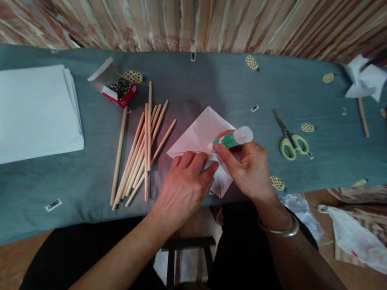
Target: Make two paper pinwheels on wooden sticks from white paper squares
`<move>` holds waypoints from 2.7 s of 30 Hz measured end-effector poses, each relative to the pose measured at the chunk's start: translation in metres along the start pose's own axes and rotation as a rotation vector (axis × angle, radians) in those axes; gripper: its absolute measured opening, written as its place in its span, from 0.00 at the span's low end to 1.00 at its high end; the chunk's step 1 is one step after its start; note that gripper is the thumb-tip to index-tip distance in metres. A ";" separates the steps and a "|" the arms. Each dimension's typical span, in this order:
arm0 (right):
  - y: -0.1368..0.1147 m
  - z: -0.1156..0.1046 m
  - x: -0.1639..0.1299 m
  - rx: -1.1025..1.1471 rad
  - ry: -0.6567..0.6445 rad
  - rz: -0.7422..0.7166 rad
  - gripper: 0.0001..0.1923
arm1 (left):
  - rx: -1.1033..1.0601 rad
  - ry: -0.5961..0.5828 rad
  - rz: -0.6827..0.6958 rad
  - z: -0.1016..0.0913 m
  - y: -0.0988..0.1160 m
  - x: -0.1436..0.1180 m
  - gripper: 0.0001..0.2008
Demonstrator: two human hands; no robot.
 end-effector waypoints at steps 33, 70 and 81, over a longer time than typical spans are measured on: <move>-0.007 0.007 0.000 -0.073 -0.104 -0.039 0.17 | -0.036 0.058 -0.033 -0.003 -0.003 0.000 0.14; -0.012 -0.002 -0.008 -0.181 -0.139 -0.093 0.15 | 0.000 0.000 -0.044 -0.004 -0.001 0.001 0.13; -0.012 -0.005 -0.008 -0.178 -0.137 -0.092 0.13 | 0.002 -0.010 -0.043 -0.003 -0.001 0.002 0.13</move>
Point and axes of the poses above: each hand's wrist, its own x-axis towards the middle knuckle, its own z-axis out of the palm, y = z × x, the point moved 10 cm from there along x, towards the middle knuckle, and after that the axes turned 4 degrees about -z, right-handed, at the moved point
